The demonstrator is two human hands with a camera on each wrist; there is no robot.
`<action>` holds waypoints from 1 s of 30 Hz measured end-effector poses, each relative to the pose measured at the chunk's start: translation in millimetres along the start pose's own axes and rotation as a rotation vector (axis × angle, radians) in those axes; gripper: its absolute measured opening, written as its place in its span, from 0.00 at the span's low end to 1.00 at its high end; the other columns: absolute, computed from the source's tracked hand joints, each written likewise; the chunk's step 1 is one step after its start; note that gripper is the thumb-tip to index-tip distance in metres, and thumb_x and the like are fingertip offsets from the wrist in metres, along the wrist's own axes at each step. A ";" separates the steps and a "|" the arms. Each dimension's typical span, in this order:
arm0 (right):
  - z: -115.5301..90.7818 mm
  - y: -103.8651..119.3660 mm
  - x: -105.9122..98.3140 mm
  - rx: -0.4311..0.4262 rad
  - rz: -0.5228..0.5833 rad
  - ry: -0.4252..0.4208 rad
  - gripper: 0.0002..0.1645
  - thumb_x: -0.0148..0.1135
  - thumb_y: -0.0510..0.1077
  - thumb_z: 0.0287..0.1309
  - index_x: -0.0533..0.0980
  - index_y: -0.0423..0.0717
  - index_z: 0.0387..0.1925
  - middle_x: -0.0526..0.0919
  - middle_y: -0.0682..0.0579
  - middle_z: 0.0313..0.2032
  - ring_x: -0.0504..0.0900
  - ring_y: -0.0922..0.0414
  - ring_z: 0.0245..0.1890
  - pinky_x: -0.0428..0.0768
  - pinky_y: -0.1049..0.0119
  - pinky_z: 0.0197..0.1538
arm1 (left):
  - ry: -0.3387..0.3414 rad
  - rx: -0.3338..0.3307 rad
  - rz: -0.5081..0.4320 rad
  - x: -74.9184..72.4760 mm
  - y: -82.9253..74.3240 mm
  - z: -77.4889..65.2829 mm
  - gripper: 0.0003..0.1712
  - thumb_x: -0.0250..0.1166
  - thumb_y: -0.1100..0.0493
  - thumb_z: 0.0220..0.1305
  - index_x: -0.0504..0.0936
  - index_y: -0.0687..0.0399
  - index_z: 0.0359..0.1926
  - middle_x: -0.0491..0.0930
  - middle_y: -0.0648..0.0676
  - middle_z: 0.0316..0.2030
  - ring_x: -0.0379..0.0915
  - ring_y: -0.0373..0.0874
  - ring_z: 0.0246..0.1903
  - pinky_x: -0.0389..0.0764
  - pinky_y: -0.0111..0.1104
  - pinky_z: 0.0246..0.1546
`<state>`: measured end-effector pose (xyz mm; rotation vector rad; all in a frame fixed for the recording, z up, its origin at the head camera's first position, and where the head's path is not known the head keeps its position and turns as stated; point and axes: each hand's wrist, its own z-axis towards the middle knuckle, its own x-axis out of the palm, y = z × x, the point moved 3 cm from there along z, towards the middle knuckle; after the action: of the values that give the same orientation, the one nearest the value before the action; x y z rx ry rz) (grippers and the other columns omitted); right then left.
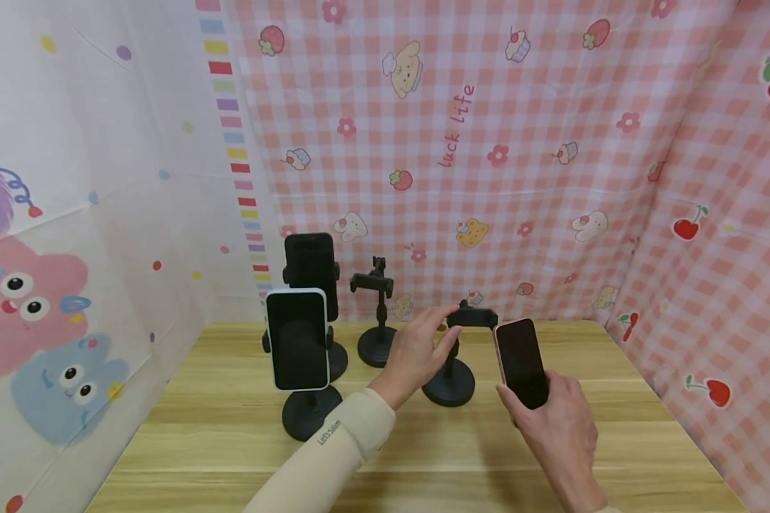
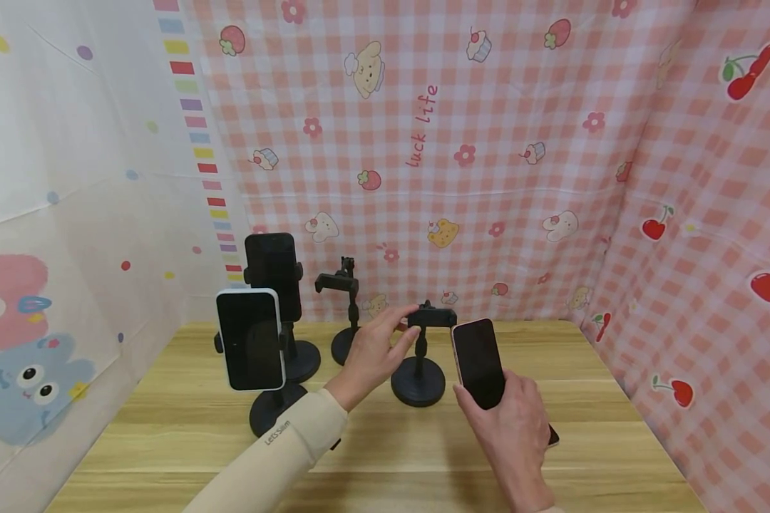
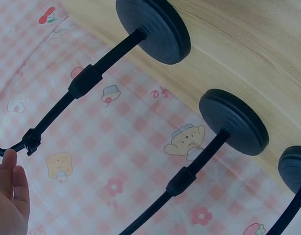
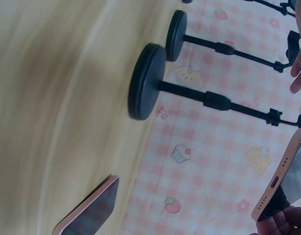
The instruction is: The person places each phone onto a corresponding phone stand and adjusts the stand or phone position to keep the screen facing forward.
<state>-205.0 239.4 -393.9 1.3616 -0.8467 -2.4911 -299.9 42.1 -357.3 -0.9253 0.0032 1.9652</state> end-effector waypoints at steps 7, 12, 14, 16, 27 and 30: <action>-0.2 15.0 0.2 -0.063 0.029 -0.039 0.51 0.66 0.73 0.40 0.74 0.34 0.50 0.76 0.35 0.43 0.75 0.42 0.38 0.75 0.44 0.33 | 0.011 -0.029 -0.017 0.2 -1.3 2.6 0.19 0.54 0.51 0.71 0.75 0.50 0.59 0.81 0.52 0.51 0.78 0.38 0.40 0.84 0.36 0.35; 0.1 21.5 1.5 -0.095 0.042 -0.058 0.50 0.66 0.73 0.40 0.75 0.33 0.50 0.77 0.35 0.42 0.75 0.42 0.37 0.76 0.43 0.32 | 0.019 -0.039 -0.026 0.6 -1.2 3.5 0.18 0.55 0.53 0.70 0.76 0.49 0.58 0.81 0.51 0.50 0.77 0.38 0.39 0.84 0.36 0.34; 0.3 23.5 2.4 -0.101 0.045 -0.064 0.50 0.66 0.72 0.40 0.75 0.34 0.49 0.77 0.35 0.42 0.75 0.42 0.37 0.76 0.43 0.32 | 0.019 -0.041 -0.028 0.9 -0.9 3.9 0.18 0.55 0.53 0.70 0.76 0.48 0.58 0.81 0.51 0.49 0.77 0.37 0.39 0.84 0.36 0.33; 0.6 25.8 3.4 -0.104 0.054 -0.068 0.49 0.67 0.72 0.40 0.75 0.34 0.49 0.77 0.36 0.41 0.75 0.42 0.37 0.76 0.43 0.32 | 0.018 -0.041 -0.028 1.0 -0.7 4.2 0.18 0.55 0.52 0.71 0.76 0.48 0.58 0.81 0.51 0.49 0.77 0.37 0.39 0.84 0.36 0.33; 3.6 50.0 12.8 -0.079 0.162 0.006 0.51 0.60 0.78 0.41 0.75 0.39 0.51 0.75 0.39 0.47 0.75 0.44 0.42 0.75 0.43 0.38 | 0.004 -0.032 -0.034 2.4 1.2 5.3 0.17 0.55 0.53 0.71 0.76 0.50 0.57 0.81 0.51 0.48 0.78 0.41 0.39 0.84 0.37 0.34; 4.2 56.2 15.4 -0.071 0.179 0.017 0.52 0.59 0.79 0.40 0.74 0.40 0.51 0.75 0.40 0.47 0.75 0.44 0.43 0.75 0.43 0.40 | 0.002 -0.032 -0.031 2.2 0.7 5.5 0.16 0.56 0.54 0.70 0.76 0.51 0.56 0.82 0.52 0.46 0.78 0.42 0.39 0.84 0.36 0.34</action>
<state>-223.3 188.5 -371.8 1.2245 -0.8294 -2.3475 -304.4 45.4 -354.9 -0.9429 -0.0416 1.9409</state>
